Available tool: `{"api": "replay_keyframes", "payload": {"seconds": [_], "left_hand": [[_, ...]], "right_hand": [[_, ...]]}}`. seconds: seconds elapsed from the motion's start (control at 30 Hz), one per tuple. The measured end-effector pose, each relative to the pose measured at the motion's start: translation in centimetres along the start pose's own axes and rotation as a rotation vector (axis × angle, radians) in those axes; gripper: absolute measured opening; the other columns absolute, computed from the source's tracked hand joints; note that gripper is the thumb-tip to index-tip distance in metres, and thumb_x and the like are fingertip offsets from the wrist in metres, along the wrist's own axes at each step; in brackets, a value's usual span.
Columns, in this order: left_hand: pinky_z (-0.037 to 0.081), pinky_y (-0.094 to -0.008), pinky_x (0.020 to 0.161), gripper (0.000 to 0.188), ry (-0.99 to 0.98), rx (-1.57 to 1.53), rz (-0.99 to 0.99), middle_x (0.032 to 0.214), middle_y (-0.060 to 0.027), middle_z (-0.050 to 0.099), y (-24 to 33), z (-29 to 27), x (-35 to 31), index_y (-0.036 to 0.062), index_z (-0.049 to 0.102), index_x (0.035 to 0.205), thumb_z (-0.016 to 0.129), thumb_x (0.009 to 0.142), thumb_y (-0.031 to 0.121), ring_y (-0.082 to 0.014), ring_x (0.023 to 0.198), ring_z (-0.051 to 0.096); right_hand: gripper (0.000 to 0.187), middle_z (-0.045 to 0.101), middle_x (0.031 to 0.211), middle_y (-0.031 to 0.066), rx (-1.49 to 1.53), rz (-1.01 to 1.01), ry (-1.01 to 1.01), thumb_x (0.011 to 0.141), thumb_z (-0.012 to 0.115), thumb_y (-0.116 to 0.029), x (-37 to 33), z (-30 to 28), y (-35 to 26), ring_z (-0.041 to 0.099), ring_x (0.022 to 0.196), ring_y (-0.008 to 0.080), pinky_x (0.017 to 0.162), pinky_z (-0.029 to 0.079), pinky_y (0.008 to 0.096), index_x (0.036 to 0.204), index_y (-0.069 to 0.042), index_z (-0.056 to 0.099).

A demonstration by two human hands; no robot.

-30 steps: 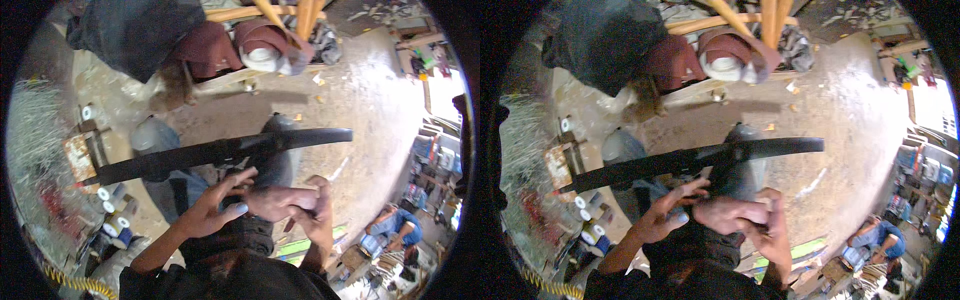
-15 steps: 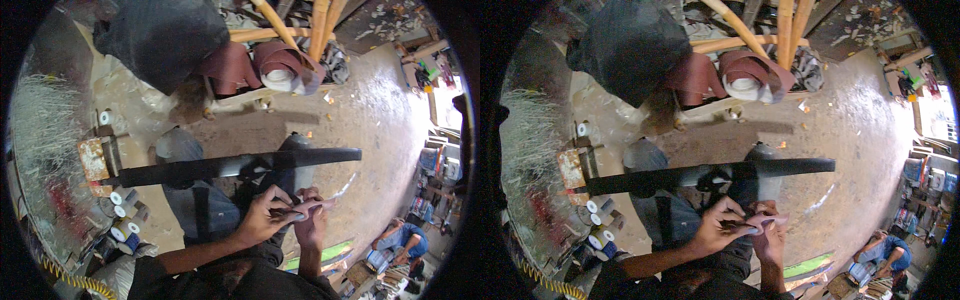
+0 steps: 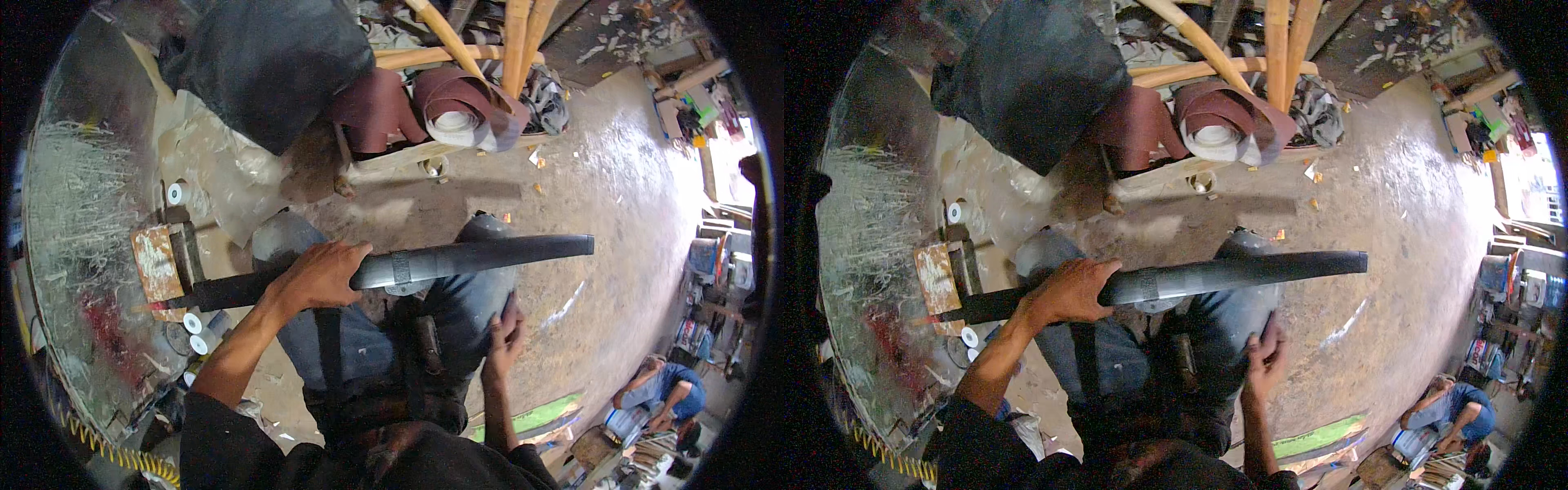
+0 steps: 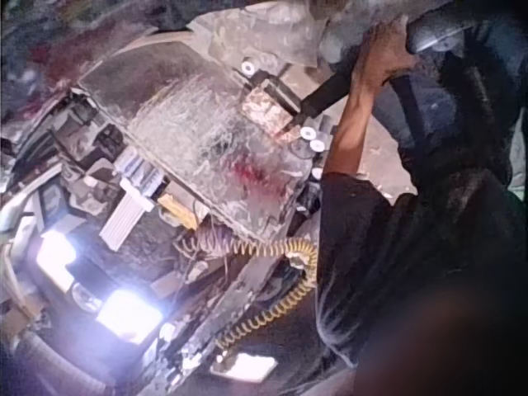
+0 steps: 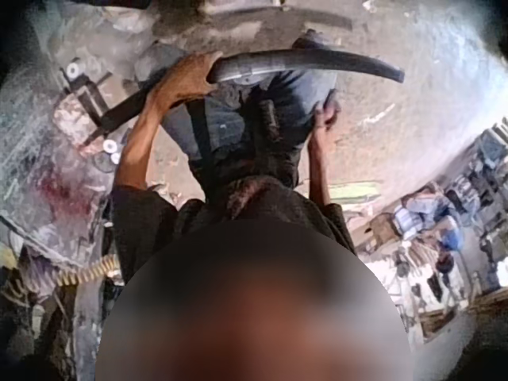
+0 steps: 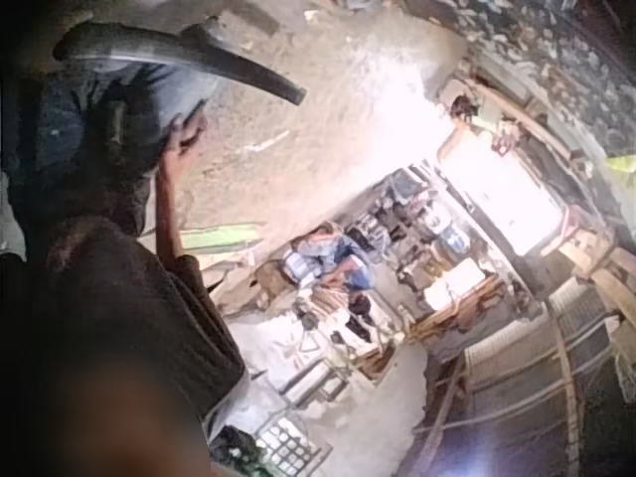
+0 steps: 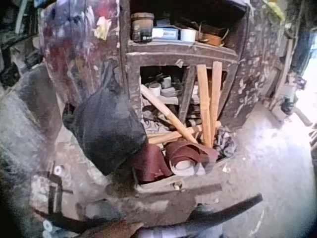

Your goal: The person sits on the floor and sands a long, dark, curved wooden object using a sanding block. They repeatedly rub the surface along the length of the object, rotating it to reach different sides.

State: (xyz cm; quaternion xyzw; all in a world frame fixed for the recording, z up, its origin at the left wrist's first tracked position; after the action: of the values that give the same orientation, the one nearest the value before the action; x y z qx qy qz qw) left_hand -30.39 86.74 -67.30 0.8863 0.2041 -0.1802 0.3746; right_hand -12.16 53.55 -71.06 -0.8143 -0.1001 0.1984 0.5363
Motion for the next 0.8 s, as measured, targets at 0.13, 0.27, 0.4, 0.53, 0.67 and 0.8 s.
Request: {"api": "replay_keyframes", "payload": {"seconds": [0.13, 0.27, 0.4, 0.53, 0.67, 0.8], "left_hand": [[0.054, -0.0487, 0.089, 0.066, 0.003, -0.037, 0.036, 0.104, -0.0269, 0.069, 3.1, 1.1, 1.2, -0.0073, 0.056, 0.127, 0.076, 0.071, 0.021, -0.0427, 0.098, 0.068], [0.054, -0.0507, 0.087, 0.068, -0.054, -0.113, 0.062, 0.104, -0.0294, 0.068, 7.6, 2.9, 3.2, -0.0071, 0.051, 0.129, 0.079, 0.074, 0.022, -0.0450, 0.098, 0.068], [0.053, -0.0530, 0.086, 0.060, -0.056, -0.166, 0.109, 0.105, -0.0309, 0.067, 9.9, 3.3, 4.7, -0.0053, 0.051, 0.121, 0.080, 0.079, 0.025, -0.0480, 0.100, 0.066], [0.051, -0.0507, 0.092, 0.070, -0.167, -0.211, 0.142, 0.110, -0.0349, 0.065, 10.5, 2.3, 5.3, -0.0156, 0.047, 0.124, 0.066, 0.095, 0.045, -0.0484, 0.105, 0.065], [0.056, -0.0442, 0.074, 0.055, -0.390, -0.407, 0.042, 0.099, -0.0242, 0.069, 10.9, 1.0, 5.3, -0.0086, 0.047, 0.121, 0.052, 0.104, 0.044, -0.0354, 0.085, 0.071], [0.054, -0.0303, 0.052, 0.038, -0.611, -0.946, -0.239, 0.089, -0.0104, 0.066, 11.6, 0.4, 4.2, 0.0031, 0.045, 0.118, 0.043, 0.108, 0.039, -0.0157, 0.062, 0.066]], "right_hand": [[0.055, 0.042, 0.152, 0.0218, -0.233, -0.219, -0.001, 0.099, 0.060, -0.021, -1.6, 1.3, -0.6, 0.039, 0.141, 0.0340, 0.119, 0.025, 0.0433, 0.145, 0.005, 0.045], [0.057, 0.036, 0.159, 0.0183, -0.062, -0.040, -0.073, 0.107, 0.047, -0.029, -0.1, -0.2, -1.8, 0.032, 0.148, 0.0312, 0.120, 0.029, 0.0439, 0.153, 0.002, 0.033], [0.054, 0.041, 0.156, 0.0143, 0.292, 0.084, 0.177, 0.107, 0.048, -0.033, 2.2, -3.7, -4.8, 0.042, 0.142, 0.0272, 0.100, 0.055, 0.0409, 0.155, -0.010, 0.035], [0.051, 0.043, 0.156, 0.0140, -0.436, -0.450, -0.206, 0.101, 0.051, -0.013, 5.6, -4.2, -10.1, 0.040, 0.144, 0.0343, 0.113, 0.043, 0.0457, 0.151, -0.011, 0.043], [0.059, 0.044, 0.155, 0.0115, -0.769, -0.675, -0.432, 0.093, 0.055, -0.008, 7.9, -3.0, -11.9, 0.037, 0.145, 0.0387, 0.121, 0.032, 0.0462, 0.151, -0.011, 0.046], [0.057, 0.044, 0.156, 0.0102, -0.848, -0.782, -0.582, 0.094, 0.052, -0.013, 9.2, -2.8, -10.8, 0.034, 0.147, 0.0356, 0.121, 0.032, 0.0470, 0.151, -0.010, 0.046]]}}
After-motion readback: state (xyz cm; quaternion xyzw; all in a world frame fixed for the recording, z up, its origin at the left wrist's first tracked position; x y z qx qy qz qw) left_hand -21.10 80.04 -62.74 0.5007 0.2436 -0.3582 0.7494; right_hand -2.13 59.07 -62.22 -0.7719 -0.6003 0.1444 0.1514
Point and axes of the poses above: each hand's wrist, its own x-axis towards the middle knuckle, its own z-axis out of the palm, y = z × x, the point moved 2 cm from there along x, towards the middle knuckle
